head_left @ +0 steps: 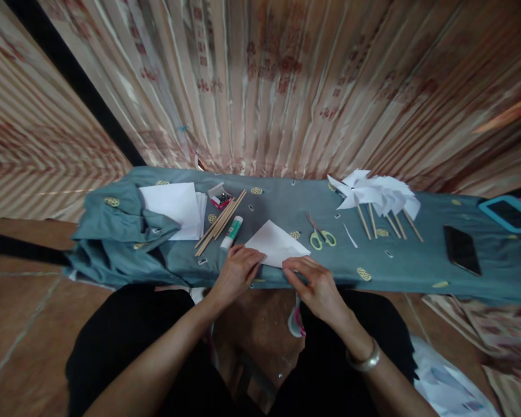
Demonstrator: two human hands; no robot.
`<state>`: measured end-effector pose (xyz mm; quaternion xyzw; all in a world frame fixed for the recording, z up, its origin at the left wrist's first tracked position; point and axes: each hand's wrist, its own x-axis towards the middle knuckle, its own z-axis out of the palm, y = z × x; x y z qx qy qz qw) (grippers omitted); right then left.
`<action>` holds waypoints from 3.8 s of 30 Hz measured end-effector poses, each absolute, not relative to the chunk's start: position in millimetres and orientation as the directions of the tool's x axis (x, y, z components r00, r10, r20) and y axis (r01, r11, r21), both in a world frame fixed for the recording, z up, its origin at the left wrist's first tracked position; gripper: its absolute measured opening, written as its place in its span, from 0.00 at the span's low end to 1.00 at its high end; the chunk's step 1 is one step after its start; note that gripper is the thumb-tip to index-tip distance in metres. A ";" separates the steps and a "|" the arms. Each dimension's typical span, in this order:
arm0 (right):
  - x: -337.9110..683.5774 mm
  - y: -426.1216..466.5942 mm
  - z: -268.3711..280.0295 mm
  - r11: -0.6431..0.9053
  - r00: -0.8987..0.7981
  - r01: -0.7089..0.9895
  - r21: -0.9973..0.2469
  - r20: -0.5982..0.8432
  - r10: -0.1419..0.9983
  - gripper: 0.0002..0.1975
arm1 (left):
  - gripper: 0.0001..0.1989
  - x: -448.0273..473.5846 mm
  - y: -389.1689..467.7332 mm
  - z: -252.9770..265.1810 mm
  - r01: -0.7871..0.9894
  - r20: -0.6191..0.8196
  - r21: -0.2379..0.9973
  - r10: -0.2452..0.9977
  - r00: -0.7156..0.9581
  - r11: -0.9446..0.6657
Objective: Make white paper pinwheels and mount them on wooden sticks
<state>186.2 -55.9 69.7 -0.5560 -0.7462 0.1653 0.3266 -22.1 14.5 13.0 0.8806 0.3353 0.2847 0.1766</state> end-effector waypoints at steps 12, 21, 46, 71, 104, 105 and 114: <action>212.6 36.0 37.5 0.074 0.031 0.634 -0.770 0.121 0.992 0.08 | 0.23 -14.1 13.9 13.0 0.540 0.464 0.466 0.713 0.525 -0.701; 204.0 65.2 16.2 0.173 -0.071 0.678 -0.714 0.172 0.983 0.06 | 0.26 -3.1 -10.9 3.8 0.581 0.285 0.196 0.612 0.737 -0.790; 188.7 75.1 12.5 0.147 -0.008 0.833 -0.534 0.254 0.967 0.05 | 0.30 -9.8 -1.2 3.6 0.622 0.202 0.203 0.654 0.729 -0.756; 186.8 76.7 5.8 0.117 0.037 0.840 -0.530 0.270 0.962 0.06 | 0.29 -9.5 1.7 4.9 0.615 0.165 0.224 0.652 0.740 -0.756; 242.0 -33.3 -1.2 0.040 0.084 0.950 -0.309 0.379 0.921 0.23 | 0.30 -6.8 -0.8 6.3 0.651 0.109 0.137 0.664 0.739 -0.747; 240.5 -32.1 -0.1 0.073 0.058 0.946 -0.317 0.384 0.921 0.22 | 0.31 -6.6 -1.4 7.5 0.656 0.097 0.136 0.669 0.737 -0.743; 223.0 -27.9 0.5 0.077 -0.010 0.974 -0.214 0.298 0.954 0.21 | 0.39 -5.7 -4.8 16.2 0.699 -0.014 0.166 0.707 0.707 -0.696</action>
